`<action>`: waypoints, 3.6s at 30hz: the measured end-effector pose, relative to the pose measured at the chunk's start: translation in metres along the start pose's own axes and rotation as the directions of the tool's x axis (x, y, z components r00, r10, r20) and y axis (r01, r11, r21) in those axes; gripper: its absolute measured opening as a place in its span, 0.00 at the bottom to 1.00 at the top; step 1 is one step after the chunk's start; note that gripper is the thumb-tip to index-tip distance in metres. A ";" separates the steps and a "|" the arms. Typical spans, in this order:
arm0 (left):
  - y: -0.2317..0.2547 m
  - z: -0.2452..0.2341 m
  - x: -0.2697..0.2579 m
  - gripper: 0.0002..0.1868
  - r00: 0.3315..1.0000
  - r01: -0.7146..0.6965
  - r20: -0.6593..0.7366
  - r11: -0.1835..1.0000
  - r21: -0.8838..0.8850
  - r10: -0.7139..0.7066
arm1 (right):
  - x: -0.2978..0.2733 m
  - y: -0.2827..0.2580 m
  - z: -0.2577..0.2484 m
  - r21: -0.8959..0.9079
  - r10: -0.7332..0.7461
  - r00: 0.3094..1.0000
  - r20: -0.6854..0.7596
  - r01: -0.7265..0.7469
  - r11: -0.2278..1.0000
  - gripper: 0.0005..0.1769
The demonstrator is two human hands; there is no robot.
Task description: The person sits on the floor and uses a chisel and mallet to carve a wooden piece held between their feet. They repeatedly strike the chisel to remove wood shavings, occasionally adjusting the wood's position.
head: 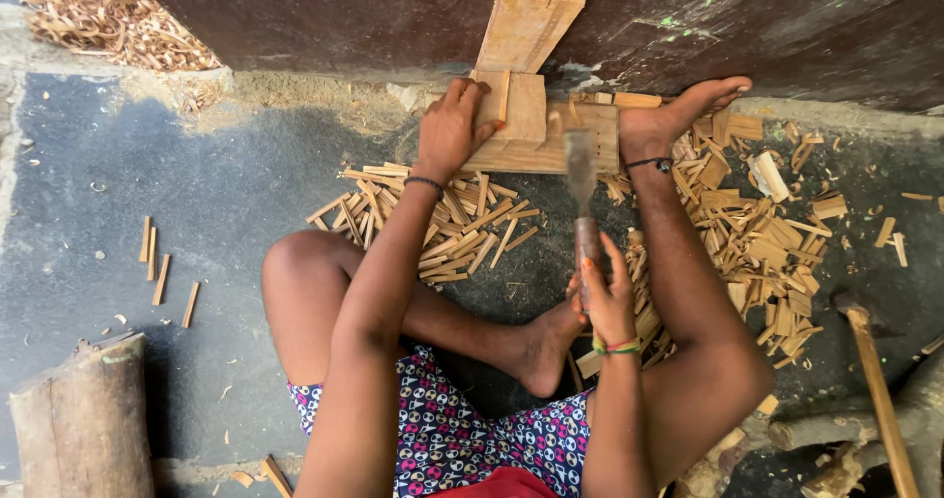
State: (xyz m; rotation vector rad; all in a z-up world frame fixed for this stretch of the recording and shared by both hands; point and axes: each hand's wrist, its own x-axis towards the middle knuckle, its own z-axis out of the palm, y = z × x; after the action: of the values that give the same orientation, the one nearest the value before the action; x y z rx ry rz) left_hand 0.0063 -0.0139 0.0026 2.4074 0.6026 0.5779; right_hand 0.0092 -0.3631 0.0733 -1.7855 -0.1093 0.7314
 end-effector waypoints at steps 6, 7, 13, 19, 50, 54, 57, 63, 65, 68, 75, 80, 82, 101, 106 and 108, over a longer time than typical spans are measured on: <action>0.013 -0.006 -0.012 0.42 0.981 -0.095 -0.176 0.994 -0.052 0.085 | -0.001 -0.003 0.003 -0.252 0.057 0.994 -0.092 -0.078 0.964 0.33; 0.016 -0.010 -0.015 0.43 0.976 -0.119 -0.187 0.992 -0.043 0.109 | -0.002 -0.002 0.005 -0.204 0.055 0.995 -0.077 -0.070 0.976 0.33; 0.053 -0.019 -0.018 0.37 0.953 -0.302 -0.126 0.891 -0.340 0.274 | -0.013 -0.014 0.020 -0.123 0.056 0.998 -0.016 -0.057 0.991 0.30; 0.116 0.008 -0.023 0.29 0.847 -0.381 0.202 0.826 -0.414 0.492 | -0.015 -0.026 0.029 -0.071 0.066 0.998 0.010 -0.065 0.995 0.30; 0.099 0.009 -0.016 0.19 0.749 -0.632 -0.082 0.673 -0.384 0.657 | -0.020 -0.043 0.055 -0.001 0.063 0.982 0.178 -0.064 0.998 0.33; 0.096 0.010 -0.014 0.15 0.764 -0.607 -0.068 0.680 -0.411 0.642 | -0.017 -0.044 0.055 -0.032 0.048 0.979 0.197 -0.042 0.999 0.33; 0.095 0.012 -0.015 0.16 0.790 -0.549 0.033 0.730 -0.407 0.612 | -0.016 -0.044 0.058 -0.001 0.047 0.979 0.201 -0.047 0.999 0.33; 0.090 0.009 -0.015 0.18 0.786 -0.552 0.040 0.730 -0.403 0.617 | -0.015 -0.042 0.058 -0.045 0.018 0.977 0.211 -0.009 0.999 0.32; 0.090 0.009 -0.015 0.19 0.783 -0.560 0.036 0.728 -0.396 0.621 | -0.014 -0.041 0.060 -0.028 0.031 0.978 0.208 -0.026 0.999 0.32; 0.089 0.010 -0.013 0.19 0.790 -0.541 0.032 0.721 -0.433 0.612 | -0.013 -0.042 0.059 -0.042 0.029 0.976 0.216 -0.020 0.999 0.33; 0.089 0.013 -0.007 0.23 0.837 -0.406 0.193 0.818 -0.408 0.512 | -0.011 -0.048 0.061 -0.098 0.034 0.978 0.207 -0.014 0.995 0.33; 0.084 0.014 -0.006 0.28 0.809 -0.432 0.223 0.808 -0.402 0.544 | -0.014 -0.041 0.065 -0.140 0.082 0.976 0.203 -0.055 0.989 0.33; 0.083 0.015 -0.003 0.26 0.812 -0.436 0.206 0.803 -0.405 0.546 | -0.008 -0.038 0.071 -0.142 0.090 0.978 0.190 -0.063 0.988 0.34; 0.064 0.031 0.057 0.27 0.780 -0.368 0.422 0.884 -0.288 0.462 | 0.048 -0.045 0.087 0.033 0.150 0.953 0.264 -0.164 0.986 0.38; 0.060 0.040 0.057 0.26 0.789 -0.373 0.413 0.889 -0.266 0.455 | 0.063 -0.034 0.092 0.096 0.108 0.948 0.299 -0.143 0.985 0.37; 0.055 0.043 0.066 0.25 0.811 -0.406 0.340 0.877 -0.257 0.476 | 0.069 -0.029 0.089 0.098 0.071 0.947 0.312 -0.106 0.990 0.36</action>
State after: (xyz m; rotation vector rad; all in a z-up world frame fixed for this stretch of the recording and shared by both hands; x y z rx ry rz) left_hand 0.0977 -0.0376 0.0226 2.4013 -0.1902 0.2893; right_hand 0.0256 -0.2489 0.0561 -1.5655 -0.1932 1.0590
